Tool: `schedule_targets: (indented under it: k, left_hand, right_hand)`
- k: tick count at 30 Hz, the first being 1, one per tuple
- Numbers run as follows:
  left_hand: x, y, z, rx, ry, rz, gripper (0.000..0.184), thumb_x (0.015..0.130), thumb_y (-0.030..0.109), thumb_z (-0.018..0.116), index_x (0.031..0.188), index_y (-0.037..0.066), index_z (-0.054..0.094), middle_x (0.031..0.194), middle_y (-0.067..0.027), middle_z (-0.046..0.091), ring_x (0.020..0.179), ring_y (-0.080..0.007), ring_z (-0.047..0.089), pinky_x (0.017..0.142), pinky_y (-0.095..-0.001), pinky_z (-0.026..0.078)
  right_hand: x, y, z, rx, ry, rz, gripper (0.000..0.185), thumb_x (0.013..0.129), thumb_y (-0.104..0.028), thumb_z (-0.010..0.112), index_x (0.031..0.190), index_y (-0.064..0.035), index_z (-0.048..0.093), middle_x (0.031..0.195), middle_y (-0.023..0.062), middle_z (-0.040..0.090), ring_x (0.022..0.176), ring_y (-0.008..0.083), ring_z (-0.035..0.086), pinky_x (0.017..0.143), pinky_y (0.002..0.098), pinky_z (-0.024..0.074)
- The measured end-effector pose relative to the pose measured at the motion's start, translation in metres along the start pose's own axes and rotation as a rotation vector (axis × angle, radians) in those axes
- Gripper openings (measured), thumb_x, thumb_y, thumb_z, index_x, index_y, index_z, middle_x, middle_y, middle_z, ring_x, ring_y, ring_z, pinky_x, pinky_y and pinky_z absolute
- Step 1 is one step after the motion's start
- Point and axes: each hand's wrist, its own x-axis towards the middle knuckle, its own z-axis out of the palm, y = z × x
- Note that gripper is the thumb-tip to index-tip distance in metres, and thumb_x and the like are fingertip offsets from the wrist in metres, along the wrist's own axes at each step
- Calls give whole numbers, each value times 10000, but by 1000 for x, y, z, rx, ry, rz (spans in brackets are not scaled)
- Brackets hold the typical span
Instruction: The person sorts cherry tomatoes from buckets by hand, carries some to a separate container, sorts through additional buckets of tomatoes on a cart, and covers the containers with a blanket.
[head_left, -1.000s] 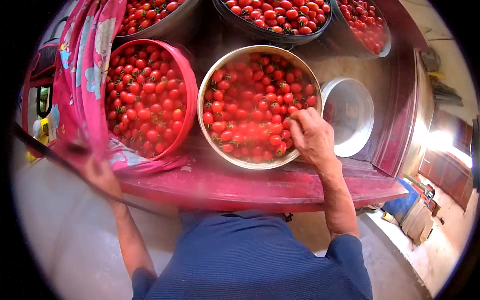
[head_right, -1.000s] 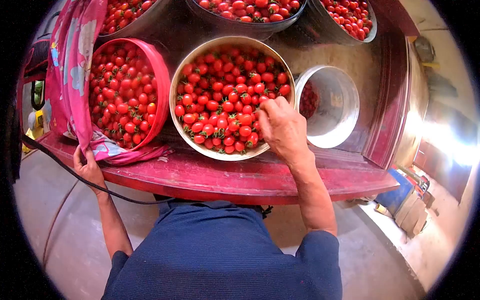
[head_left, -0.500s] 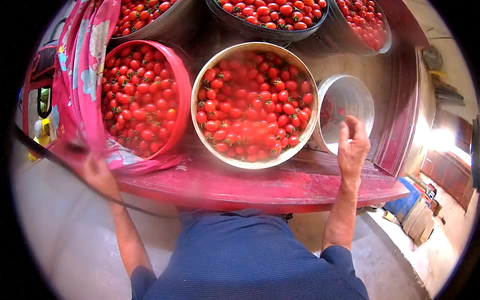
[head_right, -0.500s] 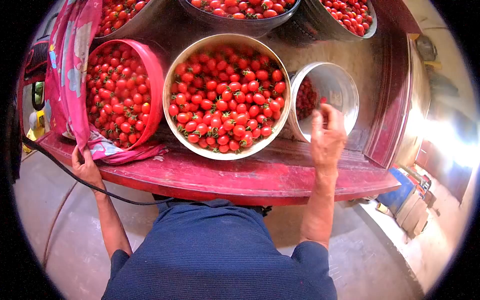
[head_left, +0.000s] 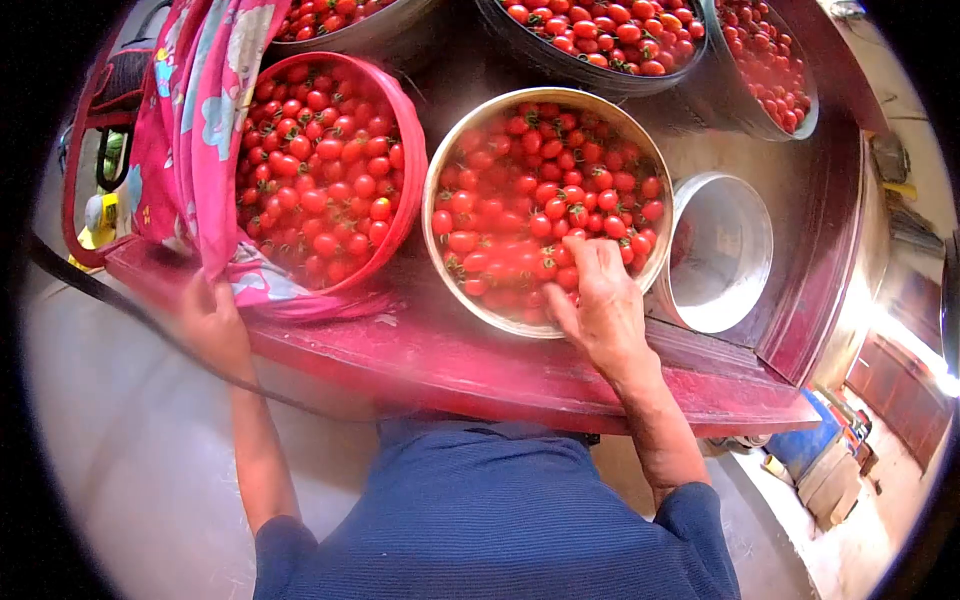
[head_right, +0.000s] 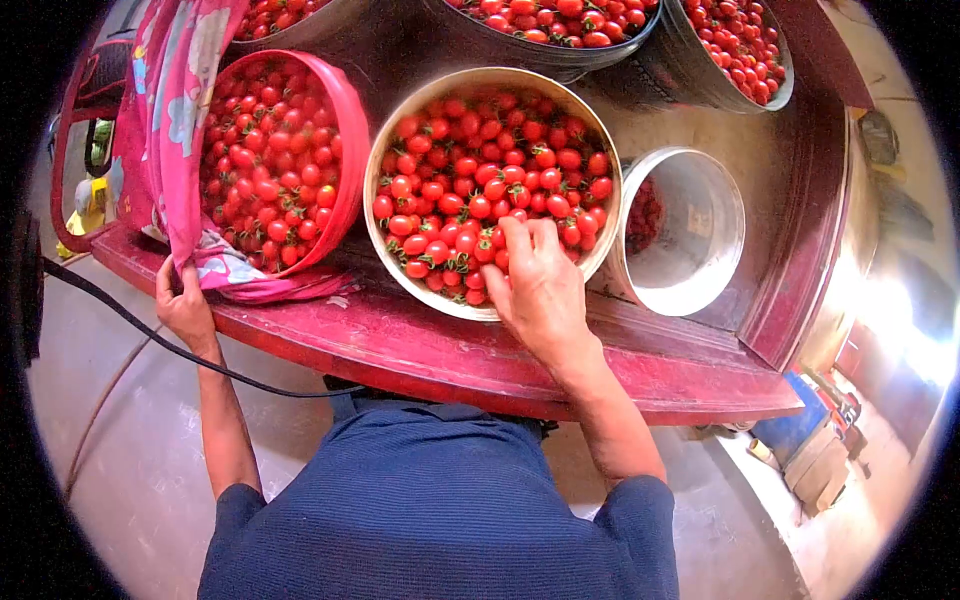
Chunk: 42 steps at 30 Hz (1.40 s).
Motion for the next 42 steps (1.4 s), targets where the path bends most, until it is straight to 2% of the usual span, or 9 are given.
schedule_targets:
  k: [10, 16, 20, 24, 27, 35, 36, 39, 42]
  left_hand:
    - [0, -13, 4, -51, 27, 40, 266, 979, 145, 738, 1190, -17, 738, 1037, -62, 768, 951, -156, 687, 884, -320, 541]
    - [-1, 3, 3, -125, 8, -2, 248, 980, 145, 732, 1182, 0, 737, 1001, -30, 750, 911, -131, 667, 847, -302, 538]
    - [0, 0, 2, -146, -6, -15, 229, 975, 130, 724, 1167, 5, 738, 971, -30, 746, 887, -132, 666, 828, -305, 541]
    - [2, 0, 2, -123, -14, -14, 243, 965, 127, 727, 1177, 10, 737, 1003, -65, 757, 918, -164, 686, 856, -322, 542]
    - [5, 14, -3, -58, -38, 30, 313, 940, 83, 703, 1243, 2, 707, 1183, -159, 742, 1085, -274, 702, 973, -387, 528]
    - [16, 8, -8, -174, -156, 226, 518, 926, 9, 666, 1433, -7, 562, 1415, -176, 610, 1298, -314, 600, 1093, -404, 462]
    - [19, 8, -7, -338, -210, 140, 648, 806, -39, 709, 1433, -23, 547, 1449, -217, 569, 1382, -386, 529, 1179, -484, 403]
    - [58, 16, -29, -175, -272, 434, 724, 791, -21, 743, 1477, 34, 519, 1575, -189, 477, 1476, -368, 428, 1224, -501, 335]
    - [112, 30, -35, -223, -422, 673, 629, 774, -6, 750, 1384, 41, 602, 1521, -179, 543, 1469, -392, 438, 1233, -507, 329]
  right_hand:
    - [31, -11, -6, -67, 194, -149, 511, 843, -121, 790, 1315, -36, 616, 1305, 198, 617, 1151, 373, 632, 964, 460, 533]
    - [33, -36, 46, -29, 7, -537, 432, 781, -200, 802, 1180, -90, 677, 1339, 192, 601, 1243, 359, 575, 1036, 495, 440]
    - [35, -30, 45, -15, -57, -538, 393, 816, -247, 781, 1164, -95, 678, 1366, 178, 578, 1289, 343, 549, 1061, 497, 418]
    - [30, -23, 42, -15, -47, -552, 288, 834, -182, 746, 1108, -131, 677, 1296, 117, 629, 1230, 314, 591, 1031, 471, 443]
    - [28, -27, 37, -56, 15, -513, 266, 832, -151, 734, 1091, -149, 675, 1226, 89, 645, 1156, 293, 618, 1003, 460, 462]
    - [29, -55, 41, -109, 137, -293, 237, 805, -121, 763, 1031, -98, 696, 1119, 97, 680, 1063, 318, 644, 941, 448, 498]
    - [28, -57, 45, -133, 195, -243, 234, 805, -109, 766, 1029, -94, 700, 1102, 96, 688, 1045, 320, 652, 923, 450, 506]
    - [28, -58, 50, -227, 316, -33, 235, 812, -50, 760, 1038, -80, 705, 1112, 95, 702, 1048, 333, 659, 910, 449, 512]
    - [33, -65, 55, -340, 493, 122, 284, 818, -49, 771, 1095, -50, 708, 1184, 147, 696, 1106, 357, 635, 983, 454, 495]
